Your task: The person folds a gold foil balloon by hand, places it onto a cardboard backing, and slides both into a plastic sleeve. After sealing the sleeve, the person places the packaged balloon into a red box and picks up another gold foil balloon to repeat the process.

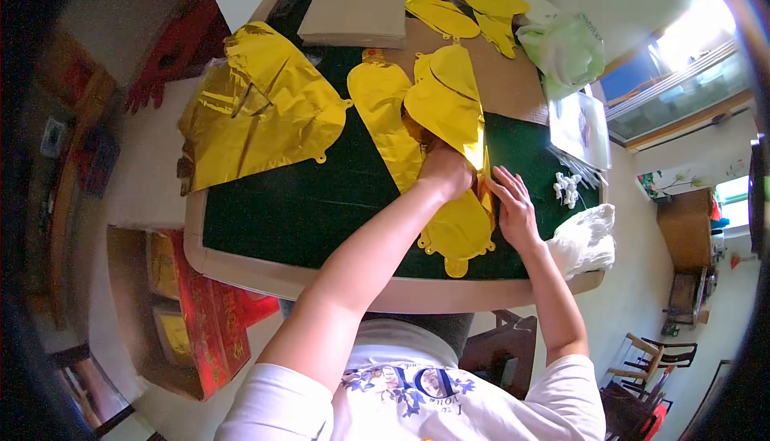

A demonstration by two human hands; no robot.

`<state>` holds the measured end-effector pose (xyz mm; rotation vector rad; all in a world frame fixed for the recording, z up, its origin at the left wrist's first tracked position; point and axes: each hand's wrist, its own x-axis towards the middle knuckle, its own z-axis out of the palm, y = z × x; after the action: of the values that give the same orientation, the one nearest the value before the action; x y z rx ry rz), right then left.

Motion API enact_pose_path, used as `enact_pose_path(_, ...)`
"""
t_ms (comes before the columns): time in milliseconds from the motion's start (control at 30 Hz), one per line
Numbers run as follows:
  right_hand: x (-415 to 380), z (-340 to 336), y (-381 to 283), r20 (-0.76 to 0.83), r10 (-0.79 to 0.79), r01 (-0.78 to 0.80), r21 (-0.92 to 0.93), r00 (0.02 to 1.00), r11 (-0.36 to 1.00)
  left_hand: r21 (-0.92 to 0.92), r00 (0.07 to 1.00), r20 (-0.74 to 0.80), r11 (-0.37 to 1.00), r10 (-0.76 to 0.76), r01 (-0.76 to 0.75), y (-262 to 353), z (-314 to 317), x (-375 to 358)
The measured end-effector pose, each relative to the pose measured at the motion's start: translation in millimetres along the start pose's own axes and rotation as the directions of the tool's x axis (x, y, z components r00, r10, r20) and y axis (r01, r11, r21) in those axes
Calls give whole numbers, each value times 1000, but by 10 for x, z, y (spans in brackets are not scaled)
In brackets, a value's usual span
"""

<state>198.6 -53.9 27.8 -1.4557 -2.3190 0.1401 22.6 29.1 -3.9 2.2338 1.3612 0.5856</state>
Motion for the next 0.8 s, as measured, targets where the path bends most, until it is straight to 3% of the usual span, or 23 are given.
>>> enact_pose_path(133,7,29,21,-24,-18,18,-16,1000,1000,92,996,51,992,77,-82,-42,-56,18)
enact_pose_path(233,4,28,16,-25,-19,18,-23,1000,1000,-128,999,-23,991,-32,28,-47,-238,109)
enact_pose_path(267,-1,34,22,-30,-19,19,-21,999,1000,-169,963,-256,985,-88,45,-98,-267,123)
enact_pose_path(300,-5,41,25,-36,-18,18,-20,999,1000,-422,899,-411,906,-154,-38,-275,-160,242)
enact_pose_path(367,-7,38,18,-34,-14,13,-16,999,1000,-262,762,-635,964,-131,-52,-151,-681,107)
enact_pose_path(467,-14,50,32,-26,-11,10,-24,1000,1000,-111,695,-700,936,165,-334,66,-681,136)
enact_pose_path(500,-8,55,43,-25,-12,11,-31,1000,999,-87,752,-588,901,298,-425,103,-579,153)
enact_pose_path(567,-24,76,55,-38,-16,15,-9,999,1000,326,663,-502,832,555,-450,223,-329,136)
enact_pose_path(667,-21,63,62,-29,-10,9,-9,1000,1000,282,618,-647,893,447,-350,453,-408,53)
enact_pose_path(733,-24,55,69,-15,-6,6,-13,1000,1000,264,588,-611,837,530,-479,597,-483,24)
enact_pose_path(767,-83,119,75,-56,110,-104,102,992,989,249,571,-594,805,566,-538,668,-464,6)
enact_pose_path(800,-159,228,88,-82,226,-204,218,971,955,192,684,-408,789,605,-583,735,-253,54)
